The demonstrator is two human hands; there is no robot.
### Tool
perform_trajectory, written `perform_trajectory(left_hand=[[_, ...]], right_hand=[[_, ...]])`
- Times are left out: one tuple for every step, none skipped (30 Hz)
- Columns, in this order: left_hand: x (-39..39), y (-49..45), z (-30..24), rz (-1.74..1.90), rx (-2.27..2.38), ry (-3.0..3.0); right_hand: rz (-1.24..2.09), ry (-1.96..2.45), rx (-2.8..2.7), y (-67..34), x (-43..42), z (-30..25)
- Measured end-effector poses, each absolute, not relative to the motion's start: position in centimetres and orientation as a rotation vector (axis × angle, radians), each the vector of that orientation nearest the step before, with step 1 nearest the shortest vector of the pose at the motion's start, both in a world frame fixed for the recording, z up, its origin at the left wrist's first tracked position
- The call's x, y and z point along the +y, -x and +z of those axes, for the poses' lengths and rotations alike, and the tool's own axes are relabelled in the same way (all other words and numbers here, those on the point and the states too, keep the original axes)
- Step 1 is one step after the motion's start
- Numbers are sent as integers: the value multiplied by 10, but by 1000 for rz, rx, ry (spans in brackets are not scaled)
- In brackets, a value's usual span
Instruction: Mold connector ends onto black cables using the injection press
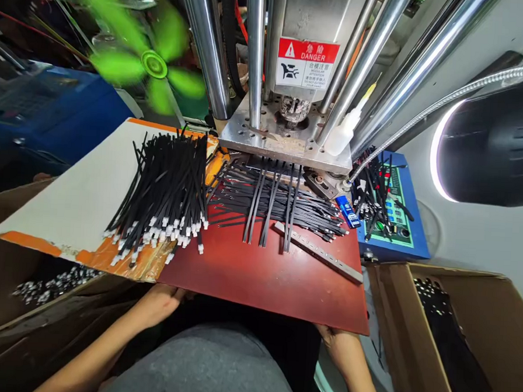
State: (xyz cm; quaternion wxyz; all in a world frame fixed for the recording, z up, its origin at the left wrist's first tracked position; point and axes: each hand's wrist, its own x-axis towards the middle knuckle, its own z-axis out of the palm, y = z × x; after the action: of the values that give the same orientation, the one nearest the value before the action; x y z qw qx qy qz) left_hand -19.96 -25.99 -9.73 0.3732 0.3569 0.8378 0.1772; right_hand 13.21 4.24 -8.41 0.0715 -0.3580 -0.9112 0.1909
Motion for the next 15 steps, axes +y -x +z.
perform_trajectory(left_hand=[[-261, 197, -92, 434, 2180, -921], [-263, 195, -85, 409, 2191, -926], [-267, 194, -76, 383, 2160, -945], [-271, 193, -64, 366, 2081, -990], [-275, 195, -50, 365, 1967, -1062], [-277, 197, -34, 386, 1855, -1149], [-278, 202, -20, 433, 1777, -1244], [-276, 208, -6, 502, 1751, -1345], [-271, 217, 5, 581, 1784, -1447], [-262, 226, 13, 647, 1866, -1549], [-252, 237, 17, 688, 1975, -1647], [-239, 249, 19, 695, 2083, -1742], [-225, 260, 18, 669, 2171, -1830], [-210, 272, 17, 612, 2231, -1906], [-197, 282, 15, 540, 2269, -1965]], right_hand=[[551, 1068, -2740, -131, 38, -81], [536, 1061, -2747, -130, 32, -76], [552, 1039, -2772, -129, 24, -68], [629, 984, -2839, -128, 16, -57], [749, 888, -2918, -126, 9, -43], [876, 764, -2978, -122, 5, -28], [969, 647, -2995, -116, 4, -13], [989, 575, -2963, -108, 7, 1], [916, 558, -2897, -97, 14, 11], [763, 589, -2818, -84, 24, 17], [575, 629, -2746, -70, 36, 19], [388, 648, -2718, -56, 48, 16], [211, 665, -2705, -44, 60, 11], [58, 677, -2703, -34, 70, 5], [-57, 691, -2702, -26, 79, -2]])
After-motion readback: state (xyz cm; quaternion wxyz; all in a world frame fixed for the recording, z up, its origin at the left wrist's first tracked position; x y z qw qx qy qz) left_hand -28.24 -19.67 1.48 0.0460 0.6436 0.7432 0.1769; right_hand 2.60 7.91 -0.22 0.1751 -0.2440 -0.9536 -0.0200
